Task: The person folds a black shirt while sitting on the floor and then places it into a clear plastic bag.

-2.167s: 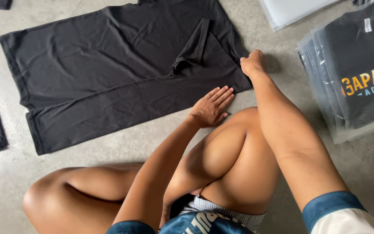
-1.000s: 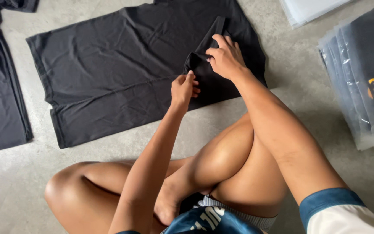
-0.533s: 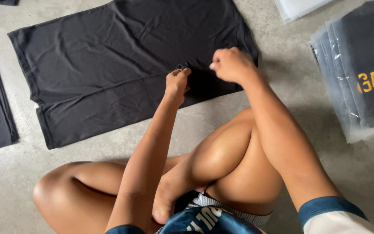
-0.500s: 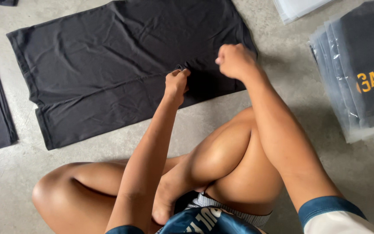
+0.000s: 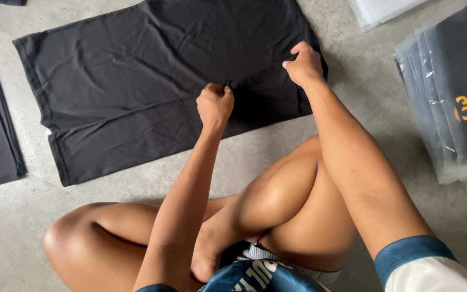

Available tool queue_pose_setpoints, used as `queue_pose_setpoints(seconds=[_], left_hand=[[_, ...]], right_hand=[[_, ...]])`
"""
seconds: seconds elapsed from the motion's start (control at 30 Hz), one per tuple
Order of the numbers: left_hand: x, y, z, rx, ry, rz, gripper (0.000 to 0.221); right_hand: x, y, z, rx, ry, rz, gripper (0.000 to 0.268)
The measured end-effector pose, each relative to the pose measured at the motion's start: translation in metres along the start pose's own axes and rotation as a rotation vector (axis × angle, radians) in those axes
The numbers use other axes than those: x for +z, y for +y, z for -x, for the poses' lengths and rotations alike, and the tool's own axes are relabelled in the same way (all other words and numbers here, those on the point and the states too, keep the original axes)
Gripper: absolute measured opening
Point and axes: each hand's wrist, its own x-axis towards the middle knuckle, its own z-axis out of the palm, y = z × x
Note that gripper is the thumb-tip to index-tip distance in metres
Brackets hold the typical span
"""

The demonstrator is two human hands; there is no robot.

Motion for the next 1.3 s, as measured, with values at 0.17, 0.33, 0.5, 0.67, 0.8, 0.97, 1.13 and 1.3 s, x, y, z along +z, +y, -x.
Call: queue_pose_setpoints(seconds=[0.17,0.33,0.5,0.67,0.8,0.97,1.13,1.3], left_hand=[[0.015,-0.019,-0.025,0.677,0.198,-0.135,0.047],[0.012,-0.024,-0.049,0.805,0.083,-0.179,0.011],[0.002,-0.024,-0.049,0.854,0.115,-0.259,0.015],[-0.010,-0.026,-0.046,0.951,0.155,-0.362,0.030],[-0.052,-0.042,-0.050,1.045,0.143,-0.581,0.015],[-0.129,-0.061,-0.046,1.210,0.314,-0.583,0.037],[-0.184,-0.136,-0.068,0.765,0.264,-0.668,0.063],[-0.194,-0.147,-0.062,0.567,0.266,-0.623,0.074]], right_hand=[[-0.001,0.000,-0.005,0.024,0.021,-0.214,0.007],[0.015,0.020,-0.032,-0.112,0.096,-0.080,0.009],[0.014,0.022,-0.032,-0.220,0.119,0.027,0.009],[0.004,0.015,-0.025,-0.189,0.030,0.052,0.013],[0.003,0.017,-0.029,-0.314,-0.039,0.304,0.027],[0.004,0.018,-0.028,-0.261,0.006,0.154,0.015],[0.006,0.019,-0.027,-0.287,-0.010,0.166,0.014],[0.014,0.020,-0.025,-0.267,-0.031,0.211,0.015]])
